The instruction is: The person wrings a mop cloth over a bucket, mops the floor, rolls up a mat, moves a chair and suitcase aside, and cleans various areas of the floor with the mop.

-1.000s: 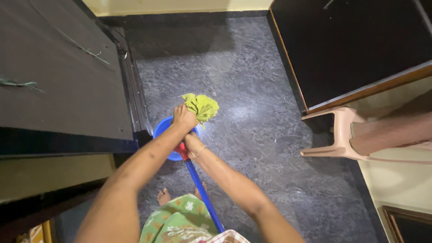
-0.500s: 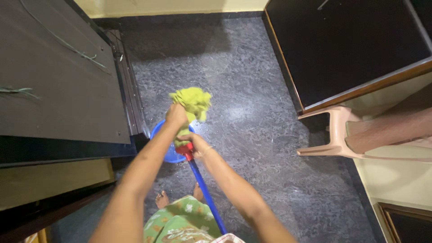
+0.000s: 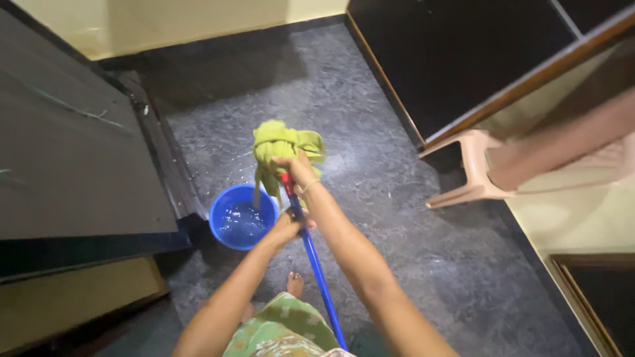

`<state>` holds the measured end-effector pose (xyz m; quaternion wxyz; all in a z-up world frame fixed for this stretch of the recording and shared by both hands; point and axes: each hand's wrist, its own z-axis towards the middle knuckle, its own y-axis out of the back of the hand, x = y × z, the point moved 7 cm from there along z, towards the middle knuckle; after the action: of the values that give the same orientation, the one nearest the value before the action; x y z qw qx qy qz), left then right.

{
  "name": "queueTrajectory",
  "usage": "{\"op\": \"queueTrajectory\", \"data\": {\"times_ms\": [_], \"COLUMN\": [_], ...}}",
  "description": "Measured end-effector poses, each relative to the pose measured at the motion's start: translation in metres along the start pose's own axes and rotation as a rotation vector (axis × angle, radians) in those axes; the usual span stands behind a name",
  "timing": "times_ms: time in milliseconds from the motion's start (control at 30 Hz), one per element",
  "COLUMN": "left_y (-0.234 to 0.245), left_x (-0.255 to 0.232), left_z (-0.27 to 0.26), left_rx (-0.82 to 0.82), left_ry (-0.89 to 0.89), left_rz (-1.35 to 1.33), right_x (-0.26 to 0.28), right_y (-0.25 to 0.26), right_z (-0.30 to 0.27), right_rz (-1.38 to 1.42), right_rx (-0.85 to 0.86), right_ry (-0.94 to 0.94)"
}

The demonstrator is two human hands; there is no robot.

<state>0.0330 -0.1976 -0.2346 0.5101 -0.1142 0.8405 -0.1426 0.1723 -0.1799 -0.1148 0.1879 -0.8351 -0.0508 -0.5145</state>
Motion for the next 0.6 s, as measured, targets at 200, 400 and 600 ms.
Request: {"op": "queueTrajectory", "data": {"times_ms": [200,400,600], "left_y": [-0.024,-0.025,-0.046], "left_x": [-0.034,-0.09,-0.113], "left_z": [0.057,0.099,0.114], "left_rx": [0.064,0.03,-0.05], "left_ry": [-0.148,-0.307,0.104], "left_rz": [-0.256,-0.09,-0.461], "right_x": [0.099,0.095,0.017], "right_y": [-0.014,0.01,0.054], "right_z": [-0.085,-0.194,-0.187], "right_rz": [-0.563,-0.451,-0.217], "right_rx": [-0.433,-0.535,-0.423], "right_ry": [0.677,0.965,0.651]}}
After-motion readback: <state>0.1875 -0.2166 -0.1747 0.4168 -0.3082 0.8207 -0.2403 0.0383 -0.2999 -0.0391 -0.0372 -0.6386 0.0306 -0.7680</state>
